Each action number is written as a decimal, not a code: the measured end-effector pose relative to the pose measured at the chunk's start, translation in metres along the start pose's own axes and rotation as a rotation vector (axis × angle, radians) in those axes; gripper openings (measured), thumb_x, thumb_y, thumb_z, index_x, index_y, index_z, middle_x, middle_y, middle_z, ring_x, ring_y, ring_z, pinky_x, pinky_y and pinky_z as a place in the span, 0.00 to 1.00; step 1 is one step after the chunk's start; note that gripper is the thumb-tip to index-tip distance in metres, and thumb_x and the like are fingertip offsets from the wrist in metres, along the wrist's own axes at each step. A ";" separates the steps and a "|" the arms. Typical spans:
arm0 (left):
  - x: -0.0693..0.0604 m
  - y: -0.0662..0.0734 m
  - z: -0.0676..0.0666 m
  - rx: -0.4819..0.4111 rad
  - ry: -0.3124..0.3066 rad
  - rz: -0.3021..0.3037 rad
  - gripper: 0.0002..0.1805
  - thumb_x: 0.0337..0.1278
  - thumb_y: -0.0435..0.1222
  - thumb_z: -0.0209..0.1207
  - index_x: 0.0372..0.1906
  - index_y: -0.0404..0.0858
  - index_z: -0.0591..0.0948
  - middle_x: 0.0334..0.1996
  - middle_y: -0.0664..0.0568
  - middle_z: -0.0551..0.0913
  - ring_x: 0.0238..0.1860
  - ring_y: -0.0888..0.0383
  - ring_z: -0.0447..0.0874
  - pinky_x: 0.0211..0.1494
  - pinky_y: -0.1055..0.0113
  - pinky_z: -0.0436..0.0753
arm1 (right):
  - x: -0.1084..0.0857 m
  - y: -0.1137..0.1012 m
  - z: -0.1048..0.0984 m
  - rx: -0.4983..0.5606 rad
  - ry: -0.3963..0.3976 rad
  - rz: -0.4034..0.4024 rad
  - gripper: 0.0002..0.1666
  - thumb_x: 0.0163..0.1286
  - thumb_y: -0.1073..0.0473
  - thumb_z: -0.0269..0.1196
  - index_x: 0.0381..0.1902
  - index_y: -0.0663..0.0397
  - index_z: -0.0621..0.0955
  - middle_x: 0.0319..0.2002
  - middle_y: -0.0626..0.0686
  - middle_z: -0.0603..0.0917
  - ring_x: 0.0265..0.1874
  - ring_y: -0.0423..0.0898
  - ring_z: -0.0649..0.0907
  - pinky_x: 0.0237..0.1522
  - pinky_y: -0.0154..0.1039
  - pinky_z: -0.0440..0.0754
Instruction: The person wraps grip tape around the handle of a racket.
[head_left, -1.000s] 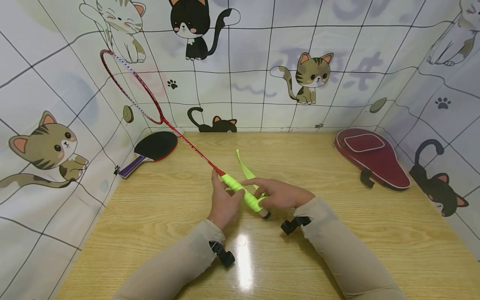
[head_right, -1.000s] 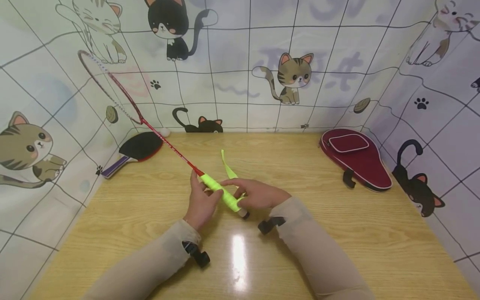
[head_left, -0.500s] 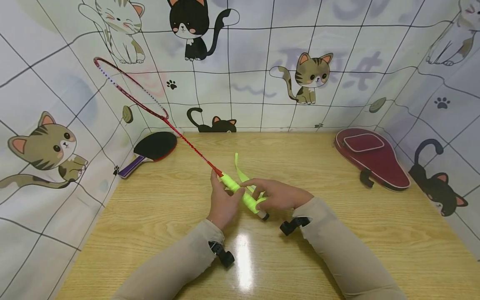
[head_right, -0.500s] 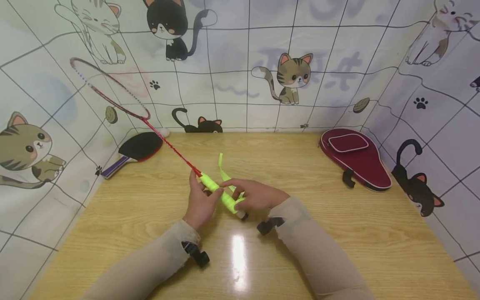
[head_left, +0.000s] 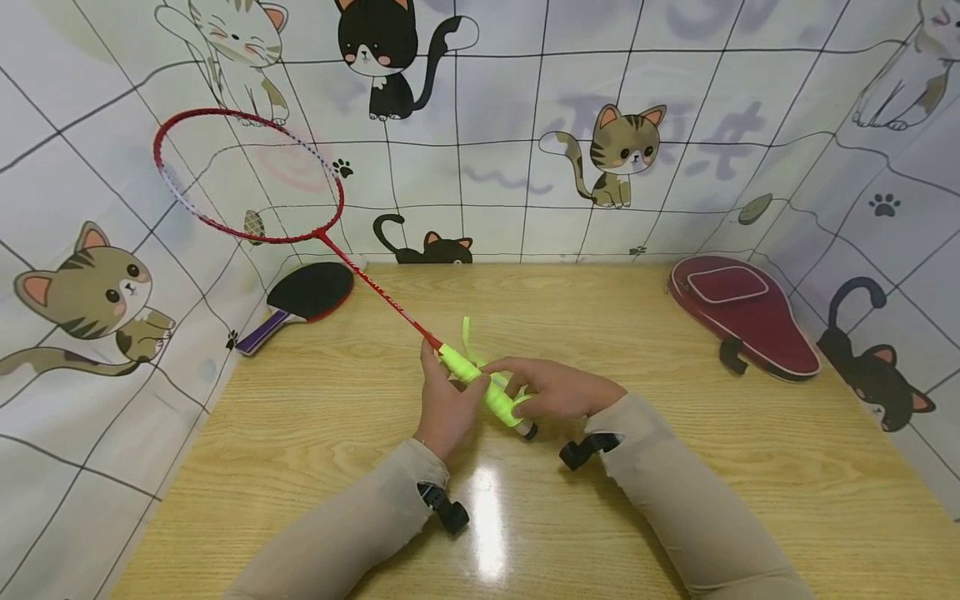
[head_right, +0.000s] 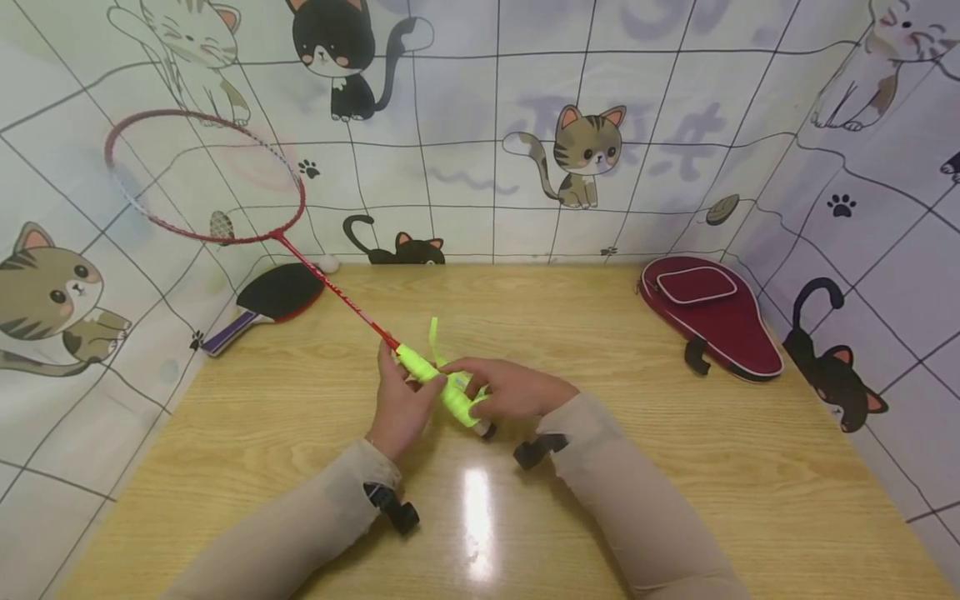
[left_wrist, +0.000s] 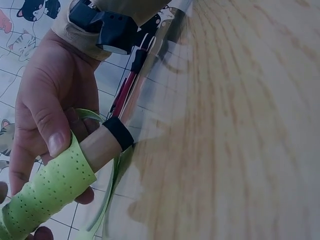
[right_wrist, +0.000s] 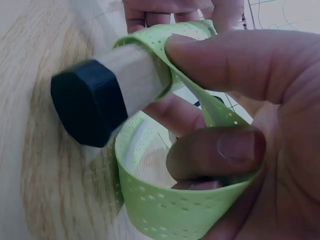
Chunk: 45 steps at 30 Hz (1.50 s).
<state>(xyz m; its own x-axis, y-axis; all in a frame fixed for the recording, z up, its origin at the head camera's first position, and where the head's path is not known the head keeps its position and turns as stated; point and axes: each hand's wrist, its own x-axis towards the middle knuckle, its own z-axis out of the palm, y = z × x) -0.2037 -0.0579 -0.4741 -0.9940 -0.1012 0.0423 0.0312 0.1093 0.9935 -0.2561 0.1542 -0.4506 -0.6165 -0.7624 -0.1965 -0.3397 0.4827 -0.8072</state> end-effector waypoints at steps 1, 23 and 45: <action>0.000 0.000 0.000 0.014 -0.003 0.003 0.62 0.65 0.34 0.67 0.86 0.44 0.31 0.66 0.32 0.77 0.52 0.48 0.84 0.53 0.59 0.83 | 0.000 0.000 0.000 -0.011 0.007 -0.001 0.43 0.72 0.61 0.68 0.79 0.29 0.67 0.55 0.50 0.85 0.55 0.47 0.83 0.53 0.48 0.83; -0.001 0.002 -0.002 0.043 -0.042 -0.046 0.66 0.66 0.40 0.69 0.85 0.45 0.27 0.68 0.34 0.73 0.50 0.48 0.84 0.46 0.61 0.87 | 0.000 0.003 -0.002 -0.011 -0.005 -0.026 0.45 0.71 0.60 0.71 0.79 0.27 0.67 0.51 0.46 0.86 0.53 0.45 0.84 0.52 0.48 0.84; -0.003 0.004 -0.003 0.082 -0.012 -0.033 0.62 0.66 0.38 0.70 0.87 0.48 0.35 0.61 0.37 0.76 0.41 0.50 0.88 0.41 0.61 0.88 | -0.001 0.001 0.000 -0.010 -0.004 -0.015 0.47 0.70 0.59 0.72 0.78 0.20 0.65 0.51 0.45 0.84 0.54 0.44 0.82 0.64 0.55 0.79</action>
<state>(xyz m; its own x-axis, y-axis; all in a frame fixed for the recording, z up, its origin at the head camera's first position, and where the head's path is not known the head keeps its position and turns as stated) -0.2007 -0.0601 -0.4703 -0.9956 -0.0937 0.0080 -0.0096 0.1864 0.9824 -0.2563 0.1558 -0.4511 -0.6087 -0.7712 -0.1861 -0.3559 0.4751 -0.8047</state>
